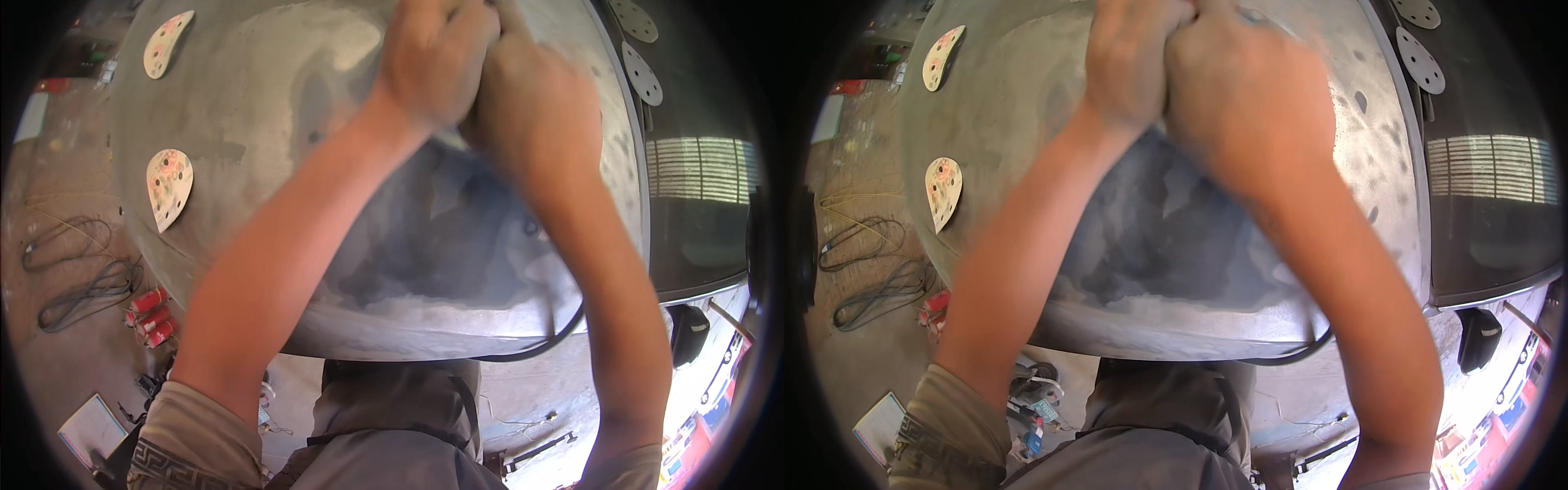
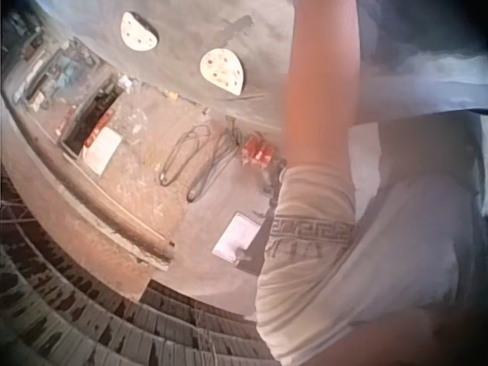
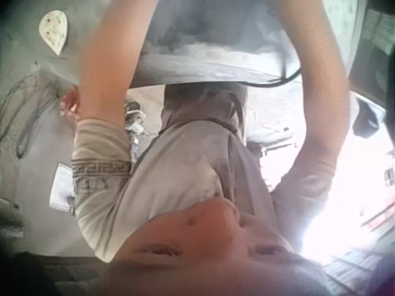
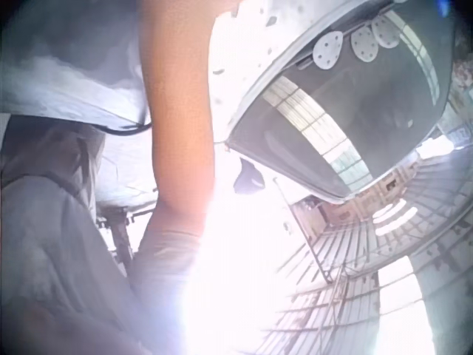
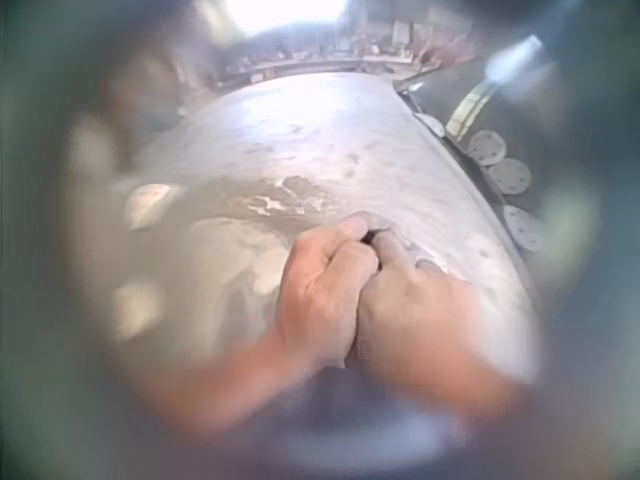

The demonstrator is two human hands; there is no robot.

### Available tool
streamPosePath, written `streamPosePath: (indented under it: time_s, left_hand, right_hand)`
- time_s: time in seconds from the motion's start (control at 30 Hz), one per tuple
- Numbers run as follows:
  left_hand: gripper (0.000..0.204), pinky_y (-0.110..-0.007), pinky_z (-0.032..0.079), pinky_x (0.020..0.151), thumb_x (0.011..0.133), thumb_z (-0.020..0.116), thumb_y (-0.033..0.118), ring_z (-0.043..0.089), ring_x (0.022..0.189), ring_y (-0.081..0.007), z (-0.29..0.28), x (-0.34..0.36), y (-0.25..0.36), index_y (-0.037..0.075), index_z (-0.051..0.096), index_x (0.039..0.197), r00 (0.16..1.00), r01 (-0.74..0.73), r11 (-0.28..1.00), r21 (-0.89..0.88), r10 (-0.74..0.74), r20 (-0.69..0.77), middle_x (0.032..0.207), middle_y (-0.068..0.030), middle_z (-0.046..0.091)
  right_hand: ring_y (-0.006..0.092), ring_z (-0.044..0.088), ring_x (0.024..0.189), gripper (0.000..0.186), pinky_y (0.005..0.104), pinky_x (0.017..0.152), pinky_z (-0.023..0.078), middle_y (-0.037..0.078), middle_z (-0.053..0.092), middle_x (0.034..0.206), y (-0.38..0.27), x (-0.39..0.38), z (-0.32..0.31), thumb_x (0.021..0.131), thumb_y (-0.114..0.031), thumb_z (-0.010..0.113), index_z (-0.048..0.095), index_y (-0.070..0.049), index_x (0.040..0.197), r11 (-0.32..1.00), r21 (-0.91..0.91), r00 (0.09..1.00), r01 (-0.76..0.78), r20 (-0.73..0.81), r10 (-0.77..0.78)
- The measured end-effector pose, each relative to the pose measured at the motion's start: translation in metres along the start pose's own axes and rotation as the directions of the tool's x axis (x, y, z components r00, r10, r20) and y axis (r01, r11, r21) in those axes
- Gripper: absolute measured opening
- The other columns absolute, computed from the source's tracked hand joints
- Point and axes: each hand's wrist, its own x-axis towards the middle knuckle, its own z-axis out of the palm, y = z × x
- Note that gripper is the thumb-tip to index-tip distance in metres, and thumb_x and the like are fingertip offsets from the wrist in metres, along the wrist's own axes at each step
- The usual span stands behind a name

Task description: The person sands a car hood using a pneumatic orbital sander and sanding discs, repeatedly wiping the surface with a cloth to remove dust. The person switches between different sanding discs during the process.

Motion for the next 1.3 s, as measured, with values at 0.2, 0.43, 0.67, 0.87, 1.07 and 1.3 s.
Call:
streamPosePath:
  time_s: [0.2, 0.43, 0.67, 0.87, 1.07, 1.3]
  left_hand:
    - [0.03, -0.034, 0.051, 0.077, 0.097, 0.045, 0.01, 0.064, 0.081, -0.016, -0.005, 0.031, -0.016, -0.004, 0.071, 0.091, 0.984, -0.179, 0.967, 0.181, 0.177, 0.028, 0.079, -0.0089, 0.069]
    - [0.028, -0.035, 0.051, 0.074, 0.096, 0.046, 0.011, 0.061, 0.076, -0.0169, 0.0, 0.004, -0.012, -0.004, 0.069, 0.089, 0.989, -0.145, 0.989, 0.019, 0.145, -0.022, 0.077, -0.0105, 0.067]
    - [0.028, -0.037, 0.052, 0.076, 0.095, 0.047, 0.011, 0.063, 0.075, -0.0198, -0.004, 0.014, -0.018, -0.003, 0.072, 0.092, 0.994, -0.113, 0.994, -0.009, 0.112, -0.014, 0.079, -0.0133, 0.071]
    - [0.031, -0.042, 0.053, 0.076, 0.096, 0.047, 0.014, 0.066, 0.074, -0.031, 0.002, 0.01, -0.022, -0.005, 0.071, 0.093, 0.959, -0.266, 0.919, 0.29, 0.283, -0.019, 0.078, -0.0227, 0.07]
    - [0.016, -0.047, 0.05, 0.06, 0.091, 0.06, 0.011, 0.066, 0.063, -0.0381, 0.002, 0.008, -0.04, -0.001, 0.066, 0.081, 0.919, -0.329, 0.916, 0.229, 0.366, -0.144, 0.071, -0.0215, 0.066]
    - [0.03, -0.044, 0.053, 0.074, 0.095, 0.048, 0.014, 0.069, 0.073, -0.0371, 0.015, 0.009, -0.005, -0.005, 0.072, 0.092, 0.991, -0.131, 0.982, 0.14, 0.132, -0.003, 0.079, -0.0263, 0.069]
  right_hand:
    - [0.0403, 0.075, 0.077, 0.037, 0.0502, 0.072, 0.062, 0.024, 0.075, 0.109, 0.001, 0.015, -0.001, 0.081, -0.016, 0.074, 0.069, 0.002, 0.114, 0.997, 0.074, 0.987, 0.037, -0.159, -0.025]
    - [0.0409, 0.075, 0.08, 0.038, 0.0498, 0.073, 0.061, 0.022, 0.075, 0.109, 0.009, -0.002, 0.016, 0.079, -0.015, 0.075, 0.07, 0.002, 0.113, 0.992, 0.092, 0.992, 0.082, -0.108, -0.072]
    - [0.0404, 0.075, 0.083, 0.029, 0.0506, 0.073, 0.061, 0.018, 0.076, 0.108, 0.001, 0.009, -0.002, 0.08, -0.014, 0.077, 0.071, -0.003, 0.106, 0.994, 0.074, 0.988, 0.08, -0.135, -0.069]
    - [0.0376, 0.075, 0.087, 0.034, 0.0486, 0.076, 0.061, 0.011, 0.075, 0.115, -0.008, -0.022, -0.013, 0.079, -0.012, 0.079, 0.07, -0.005, 0.112, 0.994, 0.097, 0.995, 0.056, -0.083, -0.048]
    - [0.0369, 0.077, 0.082, 0.017, 0.0475, 0.066, 0.063, 0.015, 0.075, 0.113, -0.011, -0.013, -0.01, 0.082, -0.008, 0.07, 0.074, 0.0, 0.097, 0.998, 0.02, 0.99, 0.055, -0.135, -0.052]
    - [0.0342, 0.076, 0.083, 0.018, 0.0438, 0.066, 0.064, 0.012, 0.072, 0.112, 0.001, -0.021, -0.012, 0.081, -0.01, 0.071, 0.073, -0.001, 0.096, 1.0, 0.003, 0.995, -0.029, -0.098, 0.029]
